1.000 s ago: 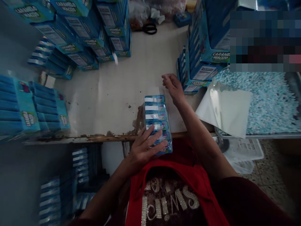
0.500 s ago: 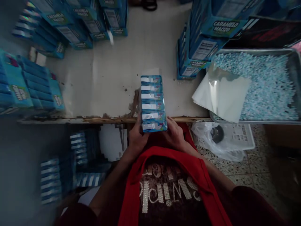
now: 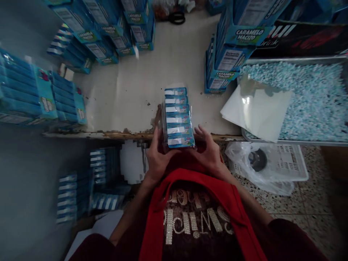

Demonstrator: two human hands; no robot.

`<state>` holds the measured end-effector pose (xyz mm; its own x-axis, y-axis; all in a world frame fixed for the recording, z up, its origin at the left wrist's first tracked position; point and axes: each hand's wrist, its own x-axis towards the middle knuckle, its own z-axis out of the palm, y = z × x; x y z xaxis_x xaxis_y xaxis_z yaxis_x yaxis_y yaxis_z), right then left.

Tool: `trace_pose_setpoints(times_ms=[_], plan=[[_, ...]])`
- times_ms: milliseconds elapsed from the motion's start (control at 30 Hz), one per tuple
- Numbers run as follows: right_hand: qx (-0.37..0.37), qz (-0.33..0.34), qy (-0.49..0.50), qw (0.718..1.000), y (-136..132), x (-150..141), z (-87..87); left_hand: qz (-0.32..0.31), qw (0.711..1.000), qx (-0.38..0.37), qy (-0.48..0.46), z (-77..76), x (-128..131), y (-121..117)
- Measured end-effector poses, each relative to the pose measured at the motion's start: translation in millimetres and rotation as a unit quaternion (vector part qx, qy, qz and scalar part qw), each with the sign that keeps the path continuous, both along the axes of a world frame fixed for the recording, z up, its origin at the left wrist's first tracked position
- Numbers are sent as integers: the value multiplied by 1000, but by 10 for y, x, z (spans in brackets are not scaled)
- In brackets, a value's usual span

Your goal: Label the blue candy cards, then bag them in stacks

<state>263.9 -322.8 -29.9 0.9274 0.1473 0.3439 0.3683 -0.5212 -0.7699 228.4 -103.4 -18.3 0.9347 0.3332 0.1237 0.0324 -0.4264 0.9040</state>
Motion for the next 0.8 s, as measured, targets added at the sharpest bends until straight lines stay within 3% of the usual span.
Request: trace_pose_setpoints(times_ms=[100, 167, 233, 300, 400, 567, 633, 700, 800], plan=[[-17, -11, -99, 995, -108, -21, 182, 6, 984, 112, -139, 108, -77, 171], [-70, 20, -154, 985, -163, -16, 261, -15, 948, 230, -217, 164, -119, 241], [-112, 50, -163, 979, -181, 12, 295, -26, 912, 315, -260, 190, -117, 248], [-126, 54, -183, 973, -170, 50, 296, 6, 897, 347, -272, 191, -75, 209], [-148, 36, -256, 955, -164, 78, 273, 53, 895, 352, -268, 195, -29, 155], [-185, 59, -253, 948, -344, -19, 260, -55, 881, 350, -313, 270, -247, 313], [-140, 53, -235, 960, -427, -44, 279, -104, 872, 333, -344, 286, -344, 412], [-71, 20, -185, 980, -461, -5, 285, -104, 880, 291, -362, 274, -344, 458], [55, 15, -60, 997, -388, 203, 193, 13, 934, 181, -307, 226, -130, 341]])
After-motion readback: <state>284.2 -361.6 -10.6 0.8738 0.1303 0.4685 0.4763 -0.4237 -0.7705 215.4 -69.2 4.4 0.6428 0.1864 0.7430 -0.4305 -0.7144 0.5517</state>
